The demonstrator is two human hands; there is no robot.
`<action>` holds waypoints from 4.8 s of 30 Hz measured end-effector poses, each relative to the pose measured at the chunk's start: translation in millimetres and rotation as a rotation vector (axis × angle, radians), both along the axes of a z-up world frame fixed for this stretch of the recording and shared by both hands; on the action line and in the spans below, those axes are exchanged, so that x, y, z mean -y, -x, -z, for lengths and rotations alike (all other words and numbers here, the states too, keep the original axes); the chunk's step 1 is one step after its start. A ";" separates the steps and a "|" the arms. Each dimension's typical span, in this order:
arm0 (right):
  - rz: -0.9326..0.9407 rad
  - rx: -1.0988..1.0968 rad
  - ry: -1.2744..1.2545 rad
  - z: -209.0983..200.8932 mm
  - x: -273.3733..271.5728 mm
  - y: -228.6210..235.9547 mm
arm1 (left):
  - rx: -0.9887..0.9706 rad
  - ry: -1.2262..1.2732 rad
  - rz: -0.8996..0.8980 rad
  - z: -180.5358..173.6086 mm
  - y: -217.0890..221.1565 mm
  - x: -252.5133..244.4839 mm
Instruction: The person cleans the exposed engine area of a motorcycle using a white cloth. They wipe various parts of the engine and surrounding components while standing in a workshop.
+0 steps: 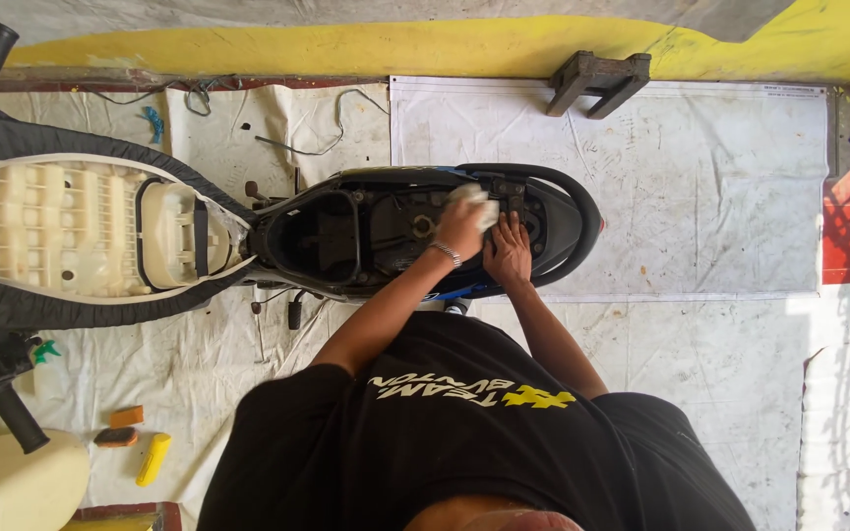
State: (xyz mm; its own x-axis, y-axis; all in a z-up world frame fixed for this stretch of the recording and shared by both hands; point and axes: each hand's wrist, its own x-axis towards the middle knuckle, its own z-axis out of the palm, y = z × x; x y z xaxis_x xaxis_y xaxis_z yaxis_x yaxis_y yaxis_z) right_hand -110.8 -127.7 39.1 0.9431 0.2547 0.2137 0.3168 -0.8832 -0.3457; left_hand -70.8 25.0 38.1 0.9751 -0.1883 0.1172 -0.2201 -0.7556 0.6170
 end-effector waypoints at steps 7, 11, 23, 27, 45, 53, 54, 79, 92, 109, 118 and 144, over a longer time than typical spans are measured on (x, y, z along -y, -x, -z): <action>-0.012 -0.025 -0.001 2.6 6.9 -3.1 | 0.128 -0.226 0.236 49.9 -40.8 -15.3; -0.041 -0.002 -0.026 10.8 9.3 -3.8 | -0.036 -0.346 0.271 37.5 -34.3 -91.5; -0.060 0.065 0.067 15.6 1.5 -0.1 | -0.357 -0.548 -0.114 61.3 66.4 -166.4; -0.058 0.053 0.111 21.0 0.0 2.4 | -0.461 -0.343 -0.192 60.2 36.1 -131.2; 0.292 -0.548 -0.342 -20.9 -14.5 -77.3 | -0.187 -0.298 -0.163 94.0 48.1 -114.2; -0.135 -0.532 -0.392 -41.0 -113.2 -111.4 | -0.543 -0.379 -0.204 49.3 56.3 -126.8; -0.362 -0.258 -0.383 -10.5 -120.9 -112.1 | -0.533 -0.367 -0.216 48.5 58.8 -125.8; -0.551 -0.478 0.160 23.8 15.3 -75.1 | -0.489 -0.366 -0.210 64.2 62.5 -128.0; -0.482 -0.592 -0.276 24.1 -53.7 25.9 | -0.448 -0.297 -0.186 75.5 59.5 -141.2; 0.564 -0.976 -1.412 -25.1 -48.5 -65.6 | -0.634 -0.261 -0.102 73.7 60.5 -152.5; 0.418 -0.632 -1.629 -48.2 -21.5 -39.3 | -0.540 -0.247 -0.148 70.2 66.1 -148.2; -0.880 -0.556 0.082 95.2 -38.0 -12.3 | -0.344 -0.063 -0.275 76.6 69.3 -146.0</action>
